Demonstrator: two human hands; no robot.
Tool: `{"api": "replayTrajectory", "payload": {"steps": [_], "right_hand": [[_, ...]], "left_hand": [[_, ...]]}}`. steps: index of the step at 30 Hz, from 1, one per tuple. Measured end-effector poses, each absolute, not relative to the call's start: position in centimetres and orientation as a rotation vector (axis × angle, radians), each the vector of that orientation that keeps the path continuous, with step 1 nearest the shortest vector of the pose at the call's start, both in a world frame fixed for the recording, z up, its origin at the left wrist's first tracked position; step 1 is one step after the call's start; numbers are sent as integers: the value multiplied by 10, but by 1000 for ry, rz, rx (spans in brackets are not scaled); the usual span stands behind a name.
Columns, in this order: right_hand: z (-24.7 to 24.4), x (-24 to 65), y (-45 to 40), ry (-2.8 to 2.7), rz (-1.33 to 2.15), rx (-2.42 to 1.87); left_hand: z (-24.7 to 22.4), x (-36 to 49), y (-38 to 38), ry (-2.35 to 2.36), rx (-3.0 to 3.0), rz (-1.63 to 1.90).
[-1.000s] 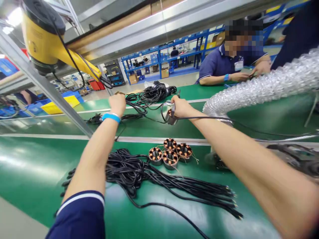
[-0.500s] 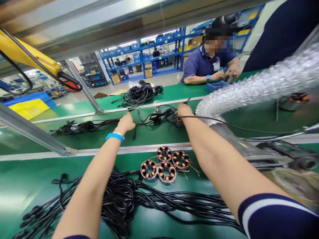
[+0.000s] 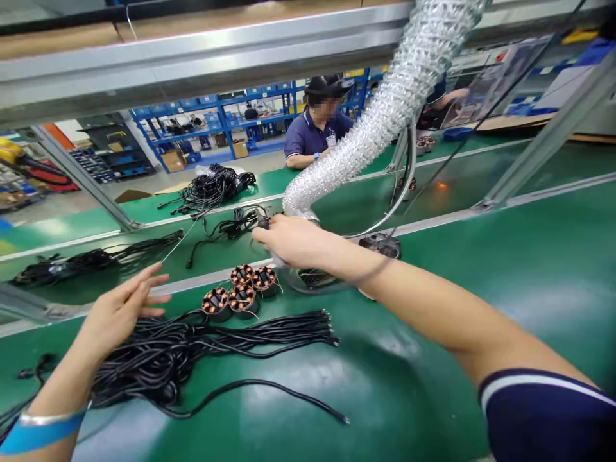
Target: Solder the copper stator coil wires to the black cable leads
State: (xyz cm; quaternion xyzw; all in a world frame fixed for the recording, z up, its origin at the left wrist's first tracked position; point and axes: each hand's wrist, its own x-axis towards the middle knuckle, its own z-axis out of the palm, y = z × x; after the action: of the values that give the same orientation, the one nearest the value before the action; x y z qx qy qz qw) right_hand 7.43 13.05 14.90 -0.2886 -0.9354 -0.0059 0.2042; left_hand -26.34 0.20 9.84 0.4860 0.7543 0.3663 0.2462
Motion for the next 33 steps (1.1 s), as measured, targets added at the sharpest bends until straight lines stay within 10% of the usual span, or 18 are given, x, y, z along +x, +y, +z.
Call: {"api": "replayTrajectory", "payload": {"steps": [8,16,33], "right_hand": [[34,298,60,-1565,636,-1101],[-45,327,61,-960,1134,-1108],[-53,340,31,-1614,426,-1235]], "left_hand": [[35,-138,-72,1463,1510,292],[27,-32,-41,1381,2040,48],[-5,-40,-13,1905,2235,114]]}}
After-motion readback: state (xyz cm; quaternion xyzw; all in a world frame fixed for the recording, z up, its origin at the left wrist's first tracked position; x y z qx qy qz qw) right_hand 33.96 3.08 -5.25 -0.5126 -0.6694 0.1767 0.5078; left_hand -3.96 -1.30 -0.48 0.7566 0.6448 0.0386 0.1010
